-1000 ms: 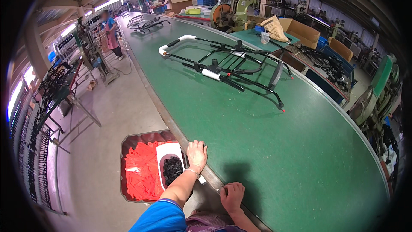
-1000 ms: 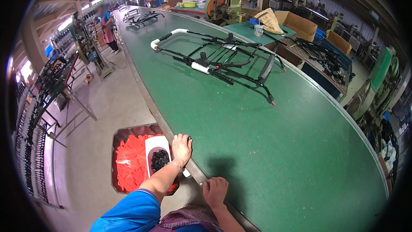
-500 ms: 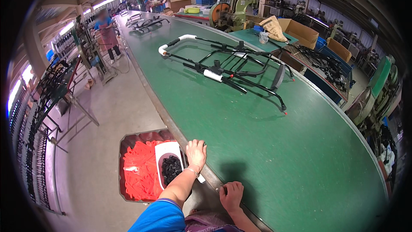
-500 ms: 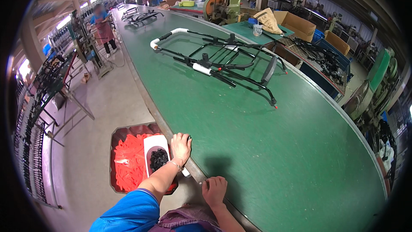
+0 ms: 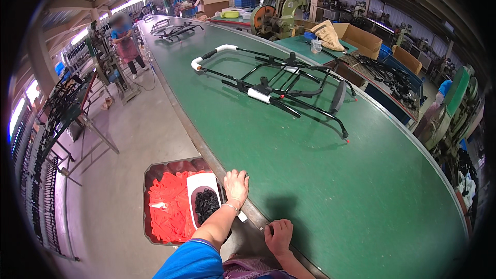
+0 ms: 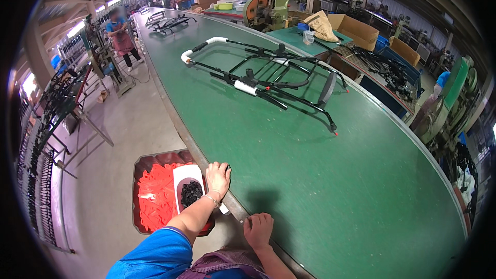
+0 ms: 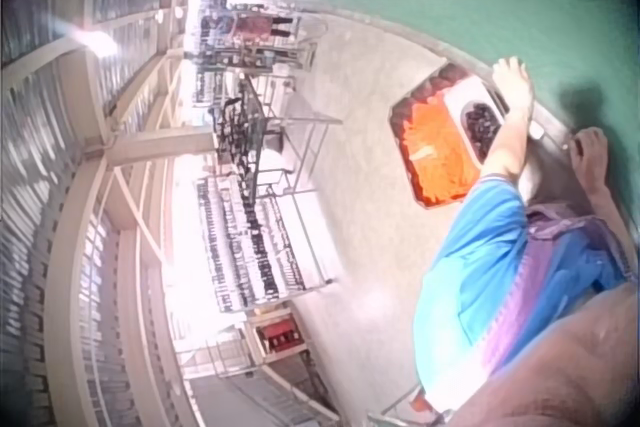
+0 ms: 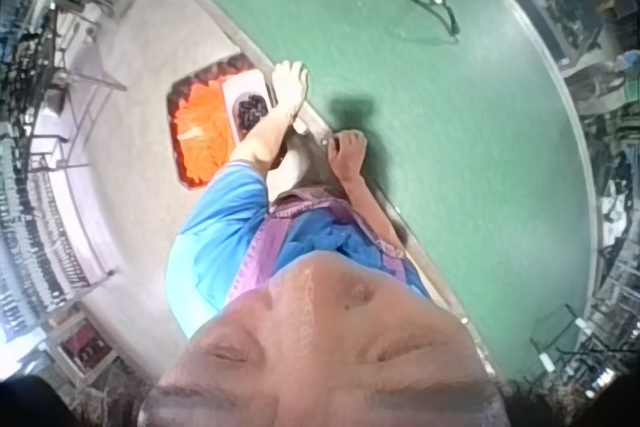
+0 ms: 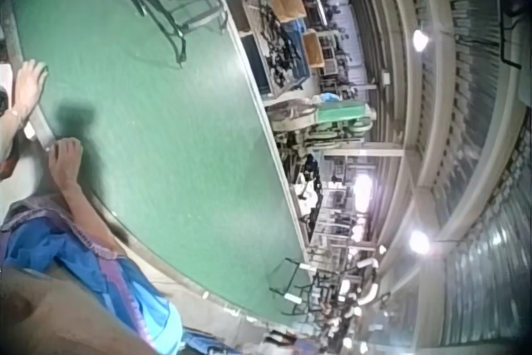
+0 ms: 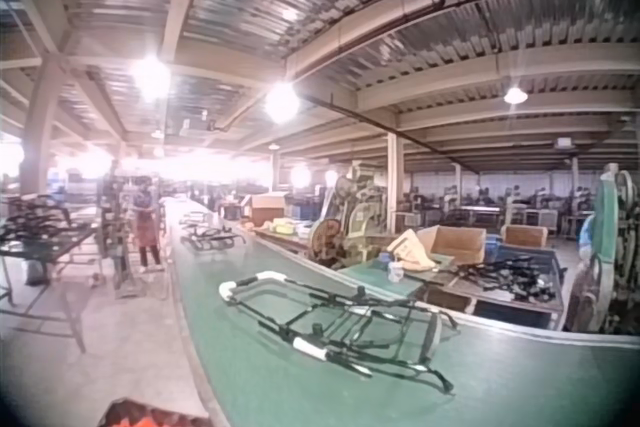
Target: The person assembles bicycle racks by attaching red plastic caps to the ends of metal tubes using a hydraulic press. They pick up a rack from the conveyor, position it under the press, insert a cap, and operate the press to secure it. The process is repeated for multiple racks.
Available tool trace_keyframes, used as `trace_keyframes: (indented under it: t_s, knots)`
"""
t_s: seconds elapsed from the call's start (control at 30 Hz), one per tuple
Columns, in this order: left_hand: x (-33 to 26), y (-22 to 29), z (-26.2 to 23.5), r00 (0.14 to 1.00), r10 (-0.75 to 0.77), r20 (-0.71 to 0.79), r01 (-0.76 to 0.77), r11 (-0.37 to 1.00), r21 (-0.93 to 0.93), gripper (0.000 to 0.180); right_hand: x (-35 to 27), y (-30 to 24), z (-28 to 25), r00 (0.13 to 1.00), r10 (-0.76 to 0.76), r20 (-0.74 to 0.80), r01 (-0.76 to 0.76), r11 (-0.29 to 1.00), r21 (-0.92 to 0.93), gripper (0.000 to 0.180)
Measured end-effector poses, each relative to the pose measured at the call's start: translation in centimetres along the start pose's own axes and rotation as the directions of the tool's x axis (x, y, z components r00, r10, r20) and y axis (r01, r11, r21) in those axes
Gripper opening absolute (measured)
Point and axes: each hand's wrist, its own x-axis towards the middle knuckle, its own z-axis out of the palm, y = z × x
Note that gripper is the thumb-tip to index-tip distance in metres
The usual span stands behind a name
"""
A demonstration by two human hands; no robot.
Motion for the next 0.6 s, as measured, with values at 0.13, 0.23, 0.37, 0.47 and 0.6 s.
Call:
trace_keyframes:
  t_s: [0.13,0.23,0.37,0.47,0.6]
  knots:
    - [0.0,-0.3,0.5,1.000,0.008,0.014,-0.008,1.000,0.000,0.019,0.0,0.1,0.1,1.000,-0.003,-0.006,0.003,1.000,0.009,0.015]
    - [0.0,-0.4,0.6,1.000,0.011,0.016,-0.010,1.000,-0.006,0.020,-0.1,0.0,0.0,1.000,0.008,0.004,-0.008,1.000,0.013,0.015]
    - [0.0,-1.0,1.2,1.000,0.018,0.013,-0.018,1.000,0.013,0.020,-0.2,0.0,0.3,1.000,0.024,0.009,-0.024,1.000,0.017,0.015]
    - [0.0,-0.8,1.4,1.000,0.022,0.000,-0.022,1.000,0.011,0.019,-0.3,0.3,0.3,1.000,0.025,-0.006,-0.025,1.000,0.015,0.015]
    - [0.0,-0.7,1.1,1.000,0.008,0.027,-0.008,1.000,0.011,0.020,-0.2,0.2,0.3,1.000,0.024,-0.006,-0.024,1.000,0.015,0.015]
